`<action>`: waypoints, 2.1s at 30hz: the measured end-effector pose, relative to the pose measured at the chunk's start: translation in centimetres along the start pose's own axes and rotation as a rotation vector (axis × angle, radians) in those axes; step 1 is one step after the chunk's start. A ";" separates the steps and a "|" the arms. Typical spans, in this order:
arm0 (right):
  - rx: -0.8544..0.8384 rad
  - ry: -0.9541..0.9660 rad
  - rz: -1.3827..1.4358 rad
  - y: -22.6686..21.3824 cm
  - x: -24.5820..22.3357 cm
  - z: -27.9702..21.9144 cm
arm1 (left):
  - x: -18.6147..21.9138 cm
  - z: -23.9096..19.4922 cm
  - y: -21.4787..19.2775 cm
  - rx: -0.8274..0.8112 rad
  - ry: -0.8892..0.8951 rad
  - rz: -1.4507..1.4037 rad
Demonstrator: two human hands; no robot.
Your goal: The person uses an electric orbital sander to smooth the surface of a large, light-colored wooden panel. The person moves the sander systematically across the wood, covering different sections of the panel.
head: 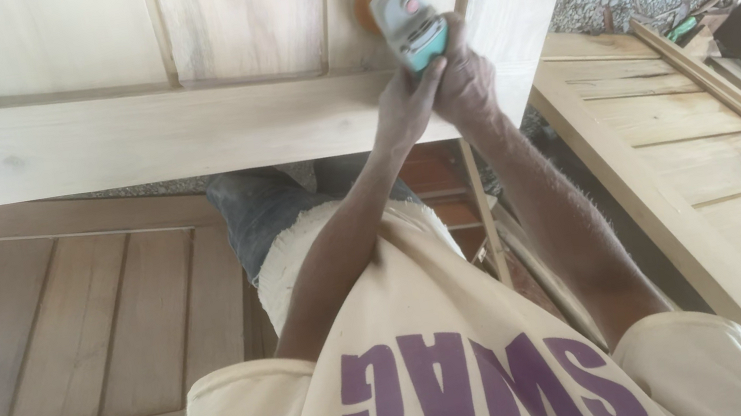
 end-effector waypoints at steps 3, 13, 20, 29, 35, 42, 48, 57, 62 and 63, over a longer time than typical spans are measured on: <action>0.017 0.010 0.054 -1.5 1.3 2.0 | 1.4 3.2 1.6 -0.042 -0.084 0.021; 0.123 -0.317 -0.211 -2.2 9.8 10.7 | 6.2 11.8 3.8 0.006 -0.068 0.016; 0.005 0.057 0.010 -0.5 5.3 6.2 | 5.2 6.5 1.4 -0.037 -0.168 0.051; 0.004 -0.027 0.068 1.7 -0.8 -2.0 | 3.0 -3.0 -3.0 0.013 -0.162 -0.055; 0.041 -0.099 0.095 3.7 -3.4 -2.9 | 1.5 -4.9 -5.7 0.076 -0.130 -0.068; 0.046 -0.107 0.066 4.2 -5.5 -3.5 | 1.7 -6.2 -7.9 0.096 -0.078 -0.132; 0.046 -0.057 0.087 3.1 -3.9 -4.2 | 2.1 -5.8 -6.1 0.049 -0.109 -0.089; 0.023 0.060 0.103 1.9 2.2 -5.5 | 0.6 -4.3 -0.9 -0.093 -0.155 0.087; 0.024 0.122 0.053 -1.0 2.5 -6.5 | 1.5 -3.9 1.4 -0.141 -0.163 0.200; 0.008 0.170 0.046 -1.3 2.6 -6.6 | 1.6 -3.7 1.8 -0.167 -0.190 0.205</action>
Point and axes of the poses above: each hand's wrist, its own z-axis towards the middle knuckle, its own y-axis out of the palm, x = y × z, the point moved 1 cm from there along z, towards the middle knuckle, and after that the axes turned 4 degrees about x, right-handed, at the moved point
